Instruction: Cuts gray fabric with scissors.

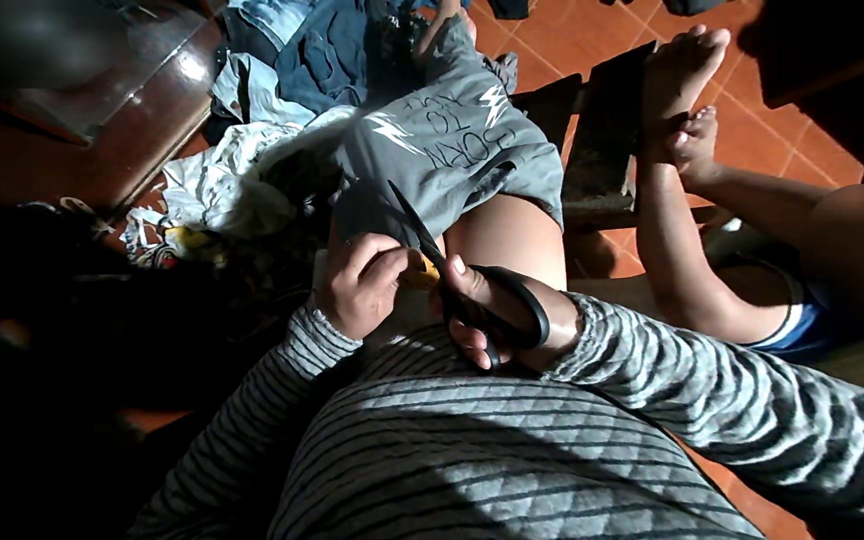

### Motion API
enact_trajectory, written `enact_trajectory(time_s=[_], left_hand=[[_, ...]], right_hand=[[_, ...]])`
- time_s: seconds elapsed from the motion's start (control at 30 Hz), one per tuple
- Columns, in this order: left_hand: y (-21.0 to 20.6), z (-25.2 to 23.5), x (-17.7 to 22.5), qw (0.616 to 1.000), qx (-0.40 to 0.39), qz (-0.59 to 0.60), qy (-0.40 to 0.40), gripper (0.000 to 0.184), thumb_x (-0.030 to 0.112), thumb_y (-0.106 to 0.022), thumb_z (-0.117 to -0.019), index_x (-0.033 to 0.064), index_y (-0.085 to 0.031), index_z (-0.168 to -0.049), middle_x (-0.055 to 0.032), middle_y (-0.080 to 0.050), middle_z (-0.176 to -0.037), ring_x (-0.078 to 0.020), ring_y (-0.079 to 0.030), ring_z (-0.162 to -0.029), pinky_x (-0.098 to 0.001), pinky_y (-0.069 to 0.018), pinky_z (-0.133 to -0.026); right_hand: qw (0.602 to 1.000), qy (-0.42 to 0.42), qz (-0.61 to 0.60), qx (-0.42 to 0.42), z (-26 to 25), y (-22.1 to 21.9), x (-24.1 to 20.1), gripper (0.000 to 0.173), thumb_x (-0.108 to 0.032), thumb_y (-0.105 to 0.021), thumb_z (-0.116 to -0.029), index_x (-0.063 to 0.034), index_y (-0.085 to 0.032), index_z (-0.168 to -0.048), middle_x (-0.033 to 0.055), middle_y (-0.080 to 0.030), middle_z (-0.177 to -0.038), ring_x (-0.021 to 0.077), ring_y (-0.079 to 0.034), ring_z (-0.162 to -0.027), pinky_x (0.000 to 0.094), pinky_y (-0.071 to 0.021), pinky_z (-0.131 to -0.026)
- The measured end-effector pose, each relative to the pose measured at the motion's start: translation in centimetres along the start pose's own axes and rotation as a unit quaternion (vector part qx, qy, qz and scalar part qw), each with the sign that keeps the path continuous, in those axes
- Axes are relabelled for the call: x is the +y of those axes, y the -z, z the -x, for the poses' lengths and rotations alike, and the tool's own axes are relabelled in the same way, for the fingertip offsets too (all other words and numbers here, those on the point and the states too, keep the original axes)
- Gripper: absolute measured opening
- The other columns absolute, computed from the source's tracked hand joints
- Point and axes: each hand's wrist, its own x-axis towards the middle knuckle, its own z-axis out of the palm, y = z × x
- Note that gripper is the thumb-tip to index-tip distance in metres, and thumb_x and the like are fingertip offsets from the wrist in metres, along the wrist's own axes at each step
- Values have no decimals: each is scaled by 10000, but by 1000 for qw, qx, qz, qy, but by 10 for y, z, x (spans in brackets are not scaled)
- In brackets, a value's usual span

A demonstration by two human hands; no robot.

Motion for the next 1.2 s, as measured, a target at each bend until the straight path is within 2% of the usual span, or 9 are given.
enact_trajectory(time_s=[0.03,0.1,0.27,0.43,0.63,0.77,0.9,1.03,1.2], left_hand=[[-1,0,0,1000,6,-1,-1,121,63,-591,-986,23,-703,-964,-126,-616,-933,-159,-622,-899,-218,-522,-857],[-1,1,0,1000,12,-3,0,131,59,-587,-982,20,-710,-962,-129,-617,-926,-160,-622,-886,-217,-524,-846],[0,2,2,1000,16,-9,-2,154,124,-617,-1008,24,-687,-914,-131,-598,-928,-164,-617,-883,-226,-531,-843],[-1,2,2,1000,16,-2,-3,149,119,-612,-1008,23,-685,-920,-128,-593,-929,-160,-611,-880,-218,-526,-844],[0,4,1,1000,6,3,-5,156,154,-586,-1033,43,-660,-952,-113,-584,-939,-155,-606,-887,-219,-525,-845],[1,6,1,1000,0,4,-3,143,140,-586,-1028,51,-663,-947,-110,-579,-932,-151,-600,-880,-217,-519,-840],[1,6,3,1000,-14,15,-2,117,133,-603,-1024,63,-677,-967,-99,-578,-954,-134,-595,-904,-209,-517,-859],[2,5,1,1000,-18,15,-2,105,115,-607,-1018,57,-682,-974,-101,-580,-954,-138,-599,-909,-208,-519,-859],[2,8,1,999,-22,24,-3,104,117,-605,-1018,59,-676,-968,-93,-575,-955,-135,-591,-911,-208,-512,-861]], right_hand=[[995,43,-77,-54,-15,21,29,416,-396,-327,-1110,-29,-513,-1046,10,-574,-618,77,-638,-502,178,-552,-476],[991,70,-91,-62,-23,27,43,396,-442,-400,-1081,-73,-541,-1048,-23,-585,-615,59,-618,-492,171,-534,-465],[991,68,-68,-90,-27,30,38,568,-631,-337,-1035,-102,-528,-1118,-11,-604,-709,63,-633,-573,166,-534,-522],[992,48,-99,-69,-30,28,37,576,-612,-308,-1052,-85,-539,-1064,-6,-581,-649,72,-626,-517,182,-539,-481],[991,57,-110,-54,-28,32,40,415,-460,-388,-1086,-87,-548,-1001,-40,-546,-591,47,-583,-459,175,-541,-473],[994,68,-21,-80,-33,44,38,475,-557,-398,-1046,-105,-545,-1056,-41,-590,-669,42,-611,-536,158,-532,-512],[991,84,-2,-109,-48,54,39,551,-648,-389,-1014,-123,-539,-1086,-23,-610,-717,52,-627,-572,165,-540,-544],[991,75,-21,-111,-54,54,39,546,-615,-340,-1041,-106,-533,-1076,-20,-578,-693,55,-615,-548,175,-546,-528],[992,87,-40,-87,-47,51,41,427,-517,-420,-1053,-124,-557,-960,-60,-537,-589,21,-563,-467,152,-527,-486]])
